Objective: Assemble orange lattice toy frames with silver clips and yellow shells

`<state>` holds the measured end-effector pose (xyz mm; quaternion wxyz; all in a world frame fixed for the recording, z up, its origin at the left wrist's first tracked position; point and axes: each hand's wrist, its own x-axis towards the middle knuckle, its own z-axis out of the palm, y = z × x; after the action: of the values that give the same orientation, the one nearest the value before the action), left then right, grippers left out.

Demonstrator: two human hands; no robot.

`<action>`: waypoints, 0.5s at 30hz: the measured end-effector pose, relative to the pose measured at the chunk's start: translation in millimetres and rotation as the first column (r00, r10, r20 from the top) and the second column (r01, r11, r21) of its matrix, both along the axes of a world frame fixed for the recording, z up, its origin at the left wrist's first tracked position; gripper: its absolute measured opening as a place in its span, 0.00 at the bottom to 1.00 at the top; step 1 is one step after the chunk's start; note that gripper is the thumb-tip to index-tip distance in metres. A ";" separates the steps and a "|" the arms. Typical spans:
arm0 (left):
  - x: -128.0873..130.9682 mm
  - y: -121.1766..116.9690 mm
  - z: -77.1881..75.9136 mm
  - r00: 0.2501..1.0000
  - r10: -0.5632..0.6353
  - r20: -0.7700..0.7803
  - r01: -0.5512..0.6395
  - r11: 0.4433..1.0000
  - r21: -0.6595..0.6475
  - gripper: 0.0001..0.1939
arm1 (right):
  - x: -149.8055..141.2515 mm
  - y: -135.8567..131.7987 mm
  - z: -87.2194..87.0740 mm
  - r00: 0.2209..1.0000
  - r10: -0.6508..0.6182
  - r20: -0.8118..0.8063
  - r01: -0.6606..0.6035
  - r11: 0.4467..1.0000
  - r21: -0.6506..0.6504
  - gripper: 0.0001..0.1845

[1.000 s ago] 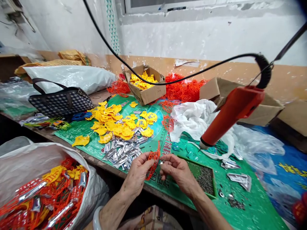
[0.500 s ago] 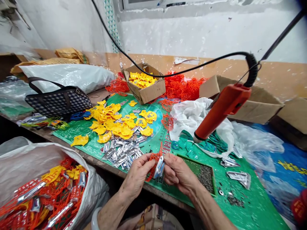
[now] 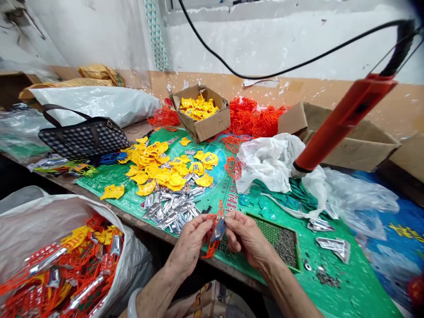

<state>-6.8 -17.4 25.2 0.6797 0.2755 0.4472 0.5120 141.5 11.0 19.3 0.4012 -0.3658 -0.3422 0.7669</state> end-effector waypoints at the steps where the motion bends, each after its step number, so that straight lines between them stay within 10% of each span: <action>1: -2.5 0.2 -0.3 0.999 0.035 0.012 -0.035 0.999 -0.012 0.12 | 2.5 2.0 3.9 1.000 -0.005 0.010 0.005 1.000 0.009 0.23; 11: -41.1 -7.0 -1.3 0.951 0.300 0.079 -0.297 0.953 -0.051 0.14 | -1.0 60.3 12.5 0.672 0.139 0.727 -0.379 0.908 0.177 0.13; 15: -45.2 -8.3 -3.8 0.947 0.303 0.107 -0.297 0.953 -0.065 0.12 | -14.7 85.5 0.7 0.464 -0.031 0.885 -0.420 0.872 0.251 0.03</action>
<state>-52.0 -25.7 21.4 0.6252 0.1578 0.4557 0.6136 126.8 96.4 20.0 0.1502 -0.5588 -0.6994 0.4194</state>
